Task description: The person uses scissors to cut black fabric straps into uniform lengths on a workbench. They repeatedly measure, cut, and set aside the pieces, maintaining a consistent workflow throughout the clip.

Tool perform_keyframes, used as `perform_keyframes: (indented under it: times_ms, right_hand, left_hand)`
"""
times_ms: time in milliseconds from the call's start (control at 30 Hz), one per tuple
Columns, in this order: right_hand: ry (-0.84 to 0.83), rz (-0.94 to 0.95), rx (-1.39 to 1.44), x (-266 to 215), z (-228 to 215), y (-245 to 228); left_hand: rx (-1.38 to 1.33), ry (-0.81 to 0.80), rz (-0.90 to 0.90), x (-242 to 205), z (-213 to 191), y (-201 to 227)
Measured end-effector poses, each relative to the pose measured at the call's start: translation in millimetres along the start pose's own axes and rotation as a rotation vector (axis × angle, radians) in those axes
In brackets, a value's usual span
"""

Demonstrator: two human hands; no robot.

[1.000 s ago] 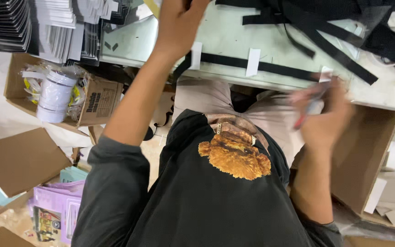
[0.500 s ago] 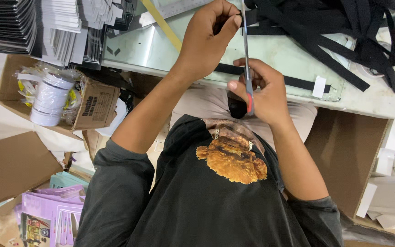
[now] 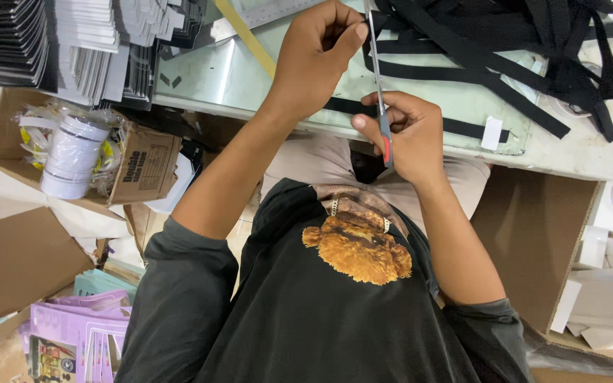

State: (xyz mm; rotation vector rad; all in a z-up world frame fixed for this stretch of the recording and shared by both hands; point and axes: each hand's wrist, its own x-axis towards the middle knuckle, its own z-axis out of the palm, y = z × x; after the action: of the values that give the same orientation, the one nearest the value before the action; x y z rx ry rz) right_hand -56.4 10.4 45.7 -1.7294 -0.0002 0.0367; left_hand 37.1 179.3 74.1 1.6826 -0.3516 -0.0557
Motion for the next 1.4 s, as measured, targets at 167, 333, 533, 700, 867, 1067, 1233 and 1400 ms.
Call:
perform_keyframes:
  times_ms: [167,333,533,700,867,1067,1233,1400]
  right_hand:
    - [-0.066,0.003,-0.025,-3.2,-14.5,3.3]
    - [-0.105,-0.066,-0.006,-1.8,-16.5,0.2]
    - [-0.038,0.061,-0.018,1.6,-12.5,-5.3]
    - [0.013,-0.018,-0.005,1.4,-19.2,5.1]
    - [0.153,-0.093,0.08,-13.2,-32.9,11.0]
    - [0.427,-0.092,0.106,-38.7,-70.8,16.8]
    - [0.695,-0.234,-0.197,-61.0,-149.4,59.2]
    - [0.745,-0.143,-0.277,-81.3,-174.5,53.7]
  left_hand:
    - [-0.011,-0.007,0.006,-3.3,6.7,-0.2]
    - [0.011,-0.008,-0.048,-1.2,12.8,-1.0]
    - [0.048,0.005,-0.072,-2.3,7.9,-0.9]
    - [0.022,-0.01,-0.092,-6.3,9.0,-8.1]
    - [-0.056,-0.134,-0.011,-30.6,46.1,-21.9]
    - [-0.058,-0.38,-0.085,-41.3,89.9,-14.7]
    - [0.156,-0.4,0.148,-22.4,144.6,-22.4]
    - [0.092,-0.501,0.08,-15.8,191.8,-34.3]
